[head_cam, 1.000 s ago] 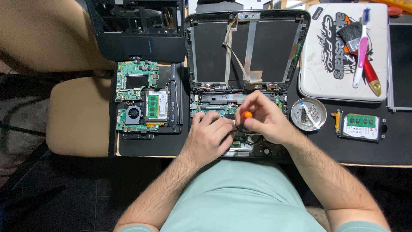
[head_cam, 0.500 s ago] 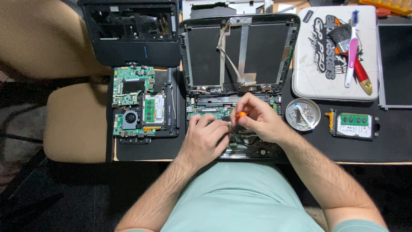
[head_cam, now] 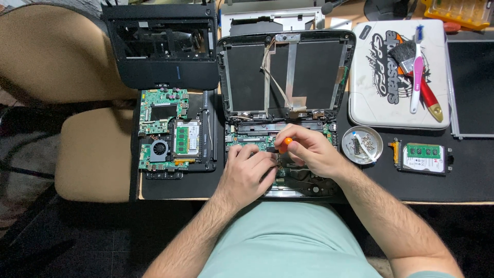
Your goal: Installing a motherboard and connecting various internal ribbon cables and components inside a laptop chassis.
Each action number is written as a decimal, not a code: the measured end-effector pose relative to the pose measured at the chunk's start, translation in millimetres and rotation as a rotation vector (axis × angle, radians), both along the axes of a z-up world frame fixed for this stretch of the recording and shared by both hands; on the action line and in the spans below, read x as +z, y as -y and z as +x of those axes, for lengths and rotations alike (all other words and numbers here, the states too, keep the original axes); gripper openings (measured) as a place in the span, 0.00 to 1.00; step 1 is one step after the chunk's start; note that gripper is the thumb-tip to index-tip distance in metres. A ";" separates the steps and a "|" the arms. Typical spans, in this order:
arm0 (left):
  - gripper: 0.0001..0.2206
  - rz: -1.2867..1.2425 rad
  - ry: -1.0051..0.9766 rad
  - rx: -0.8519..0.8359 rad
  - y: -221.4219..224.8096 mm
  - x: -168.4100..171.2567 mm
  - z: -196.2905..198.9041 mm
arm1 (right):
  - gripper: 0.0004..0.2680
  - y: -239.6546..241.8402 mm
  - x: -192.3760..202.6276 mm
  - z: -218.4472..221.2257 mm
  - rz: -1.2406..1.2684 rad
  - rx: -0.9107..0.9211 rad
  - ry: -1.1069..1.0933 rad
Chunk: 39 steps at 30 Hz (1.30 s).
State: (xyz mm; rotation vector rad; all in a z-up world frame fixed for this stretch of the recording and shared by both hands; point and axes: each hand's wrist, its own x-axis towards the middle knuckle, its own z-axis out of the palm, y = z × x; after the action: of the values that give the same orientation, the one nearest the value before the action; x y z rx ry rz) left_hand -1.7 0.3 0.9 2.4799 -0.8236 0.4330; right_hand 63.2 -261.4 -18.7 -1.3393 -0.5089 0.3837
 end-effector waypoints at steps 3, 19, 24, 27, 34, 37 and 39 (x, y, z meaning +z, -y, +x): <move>0.06 0.011 -0.005 0.004 -0.1 1.9 -0.4 | 0.17 0.1 4.1 -0.4 -0.017 0.025 0.009; 0.07 0.001 -0.076 -0.008 -1.0 5.0 -0.1 | 0.18 -2.6 9.2 -2.7 0.020 -0.005 -0.023; 0.06 -0.024 -0.070 -0.009 -2.6 2.3 -0.4 | 0.14 -0.6 6.0 -3.2 -0.024 -0.022 -0.025; 0.05 -0.018 -0.058 -0.008 -3.5 -1.0 0.8 | 0.19 -2.4 14.2 -2.7 -0.032 -0.013 -0.019; 0.06 -0.037 -0.047 -0.017 -2.7 -2.3 0.6 | 0.13 -2.1 0.3 0.3 -0.082 -0.042 0.068; 0.05 -0.036 -0.054 -0.023 -3.4 -2.2 2.3 | 0.17 -4.7 5.1 0.1 -0.072 -0.075 0.106; 0.06 -0.036 -0.054 -0.024 -3.7 -0.4 1.4 | 0.18 -4.9 8.2 -1.8 -0.062 -0.123 0.109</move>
State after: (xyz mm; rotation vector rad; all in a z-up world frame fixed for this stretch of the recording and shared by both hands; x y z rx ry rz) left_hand -0.3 4.0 0.4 2.4346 -0.8164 0.3678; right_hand 61.4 -256.5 -10.5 -1.4494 -0.5057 0.2281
